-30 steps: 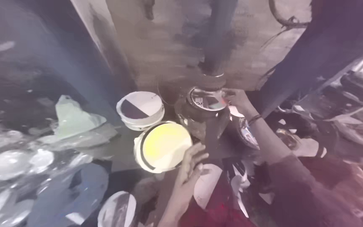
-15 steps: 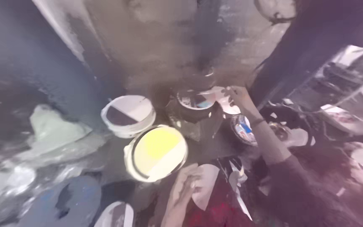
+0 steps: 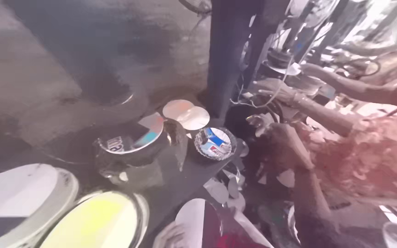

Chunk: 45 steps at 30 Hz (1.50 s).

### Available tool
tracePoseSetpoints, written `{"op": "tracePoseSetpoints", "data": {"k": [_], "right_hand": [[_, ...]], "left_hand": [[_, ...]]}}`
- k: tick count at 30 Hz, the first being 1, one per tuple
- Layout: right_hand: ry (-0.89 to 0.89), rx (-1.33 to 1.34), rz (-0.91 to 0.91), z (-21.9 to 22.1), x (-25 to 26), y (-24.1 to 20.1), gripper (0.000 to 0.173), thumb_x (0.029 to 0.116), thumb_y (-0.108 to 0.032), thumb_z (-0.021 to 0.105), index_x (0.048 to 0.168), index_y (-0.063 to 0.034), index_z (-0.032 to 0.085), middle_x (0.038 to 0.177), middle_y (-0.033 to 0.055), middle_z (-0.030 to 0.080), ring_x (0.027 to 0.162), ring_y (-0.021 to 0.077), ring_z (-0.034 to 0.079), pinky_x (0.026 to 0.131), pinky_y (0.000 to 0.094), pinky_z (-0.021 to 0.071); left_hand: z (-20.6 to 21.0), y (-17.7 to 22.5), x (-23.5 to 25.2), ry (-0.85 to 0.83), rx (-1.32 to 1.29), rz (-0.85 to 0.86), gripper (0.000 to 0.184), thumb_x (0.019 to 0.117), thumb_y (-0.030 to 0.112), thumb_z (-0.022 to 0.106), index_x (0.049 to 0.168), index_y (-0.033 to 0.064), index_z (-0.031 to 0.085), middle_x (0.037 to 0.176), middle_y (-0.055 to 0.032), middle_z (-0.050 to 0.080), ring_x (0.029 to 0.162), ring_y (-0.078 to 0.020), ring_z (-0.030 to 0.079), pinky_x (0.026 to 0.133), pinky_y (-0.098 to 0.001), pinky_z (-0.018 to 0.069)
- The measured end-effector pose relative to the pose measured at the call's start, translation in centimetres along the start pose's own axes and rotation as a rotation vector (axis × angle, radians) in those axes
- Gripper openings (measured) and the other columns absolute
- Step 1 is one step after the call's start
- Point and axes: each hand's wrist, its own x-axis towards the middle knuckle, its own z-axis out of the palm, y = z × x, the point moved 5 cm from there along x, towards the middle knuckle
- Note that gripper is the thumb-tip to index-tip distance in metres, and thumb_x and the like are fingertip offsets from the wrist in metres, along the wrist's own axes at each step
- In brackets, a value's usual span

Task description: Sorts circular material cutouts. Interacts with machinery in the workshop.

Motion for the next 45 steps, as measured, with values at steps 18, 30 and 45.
{"op": "tracePoseSetpoints", "data": {"k": [18, 30, 45], "right_hand": [[-0.723, -0.149, -0.729, 24.0, -18.6, -9.0, 0.049, 0.0995, -0.036, 0.063, 0.138, -0.0061, 0.062, 0.135, 0.0255, 0.061, 0.125, 0.0488, 0.056, 0.098, 0.0691, 0.0434], [-0.458, 0.353, -0.531, 24.1, -16.6, -7.5, 0.017, 0.0994, -0.009, 0.058, 0.106, 0.0032, 0.067, 0.084, 0.0112, 0.068, 0.072, 0.0162, 0.064, 0.067, 0.0356, 0.0544], [-0.438, 0.289, -0.67, 24.8, -15.6, -7.6, 0.015, 0.0972, -0.003, 0.057, 0.103, 0.0063, 0.067, 0.088, 0.0191, 0.069, 0.078, 0.0286, 0.069, 0.073, 0.0459, 0.0568]], "left_hand": [[-2.6, 1.2, -3.6, 0.366, 0.157, 0.004, 0.037, 0.1006, 0.005, 0.038, 0.134, -0.0079, 0.048, 0.119, -0.0092, 0.067, 0.1, -0.0162, 0.069, 0.081, -0.0335, 0.0602], [-3.0, 1.0, -5.5, 0.331, 0.311, 0.037, 0.068, 0.0939, 0.025, 0.064, 0.148, -0.0062, 0.037, 0.149, -0.0172, 0.048, 0.13, -0.0183, 0.055, 0.097, -0.0319, 0.054], [-7.1, 1.6, -10.4, 0.755, 0.362, 0.012, 0.014, 0.1015, 0.004, 0.045, 0.1, -0.0029, 0.058, 0.076, 0.009, 0.059, 0.068, 0.0072, 0.058, 0.066, -0.0129, 0.0521]]}}
